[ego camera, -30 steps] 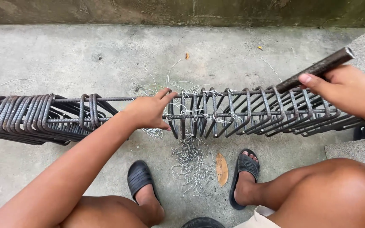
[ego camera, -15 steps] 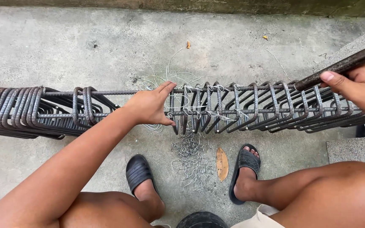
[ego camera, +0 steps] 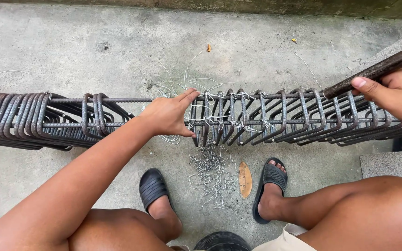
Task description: The person ties a rebar cage using thin metal wire and a twisting tool. They wrap the wire around the intersections of the rebar and twist it to secure the structure.
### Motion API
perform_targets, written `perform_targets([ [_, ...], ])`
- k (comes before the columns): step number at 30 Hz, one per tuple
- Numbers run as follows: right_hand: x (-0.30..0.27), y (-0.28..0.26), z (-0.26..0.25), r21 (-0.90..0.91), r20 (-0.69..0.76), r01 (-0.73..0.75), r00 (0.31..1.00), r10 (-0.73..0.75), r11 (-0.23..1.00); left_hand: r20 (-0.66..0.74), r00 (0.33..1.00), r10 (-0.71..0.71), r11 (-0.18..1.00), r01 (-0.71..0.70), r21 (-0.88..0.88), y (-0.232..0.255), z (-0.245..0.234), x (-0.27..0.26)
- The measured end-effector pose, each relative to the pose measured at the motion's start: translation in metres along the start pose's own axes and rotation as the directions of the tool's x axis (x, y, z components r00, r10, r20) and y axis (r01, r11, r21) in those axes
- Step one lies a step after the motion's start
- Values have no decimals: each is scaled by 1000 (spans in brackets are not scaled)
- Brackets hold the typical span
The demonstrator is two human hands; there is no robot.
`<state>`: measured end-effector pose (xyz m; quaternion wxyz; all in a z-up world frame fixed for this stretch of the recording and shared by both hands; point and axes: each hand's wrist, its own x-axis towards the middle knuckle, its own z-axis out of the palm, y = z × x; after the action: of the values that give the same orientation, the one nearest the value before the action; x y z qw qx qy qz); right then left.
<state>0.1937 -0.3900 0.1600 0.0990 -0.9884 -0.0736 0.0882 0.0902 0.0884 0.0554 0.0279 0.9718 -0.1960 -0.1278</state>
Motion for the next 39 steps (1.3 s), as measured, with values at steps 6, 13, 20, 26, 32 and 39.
perform_targets([
  [6, -6, -8, -2, 79, 9, 18, 1000, -19, 997, -32, 999, -39, 999, 39, -1, 0, 4, -1],
  [13, -4, -9, 0, 6, 35, -8, 999, 8, 1000, -34, 998, -53, 999, 53, -7, 5, 1, -4],
  [20, 1, -16, -2, -66, 49, 2, 999, 1, 998, -11, 996, -84, 996, 84, -36, 5, 4, -1],
  [26, 2, -24, -1, -59, 61, 3, 998, 0, 998, 9, 997, -73, 997, 73, -36, 7, -1, -2],
  [32, 2, -27, 0, 42, 72, 18, 997, -21, 999, -8, 995, -96, 993, 95, -76, 10, 0, -3],
  [39, 1, -23, -1, -53, 111, 1, 994, 5, 999, -26, 999, -32, 999, 31, -27, 4, 4, 1],
])
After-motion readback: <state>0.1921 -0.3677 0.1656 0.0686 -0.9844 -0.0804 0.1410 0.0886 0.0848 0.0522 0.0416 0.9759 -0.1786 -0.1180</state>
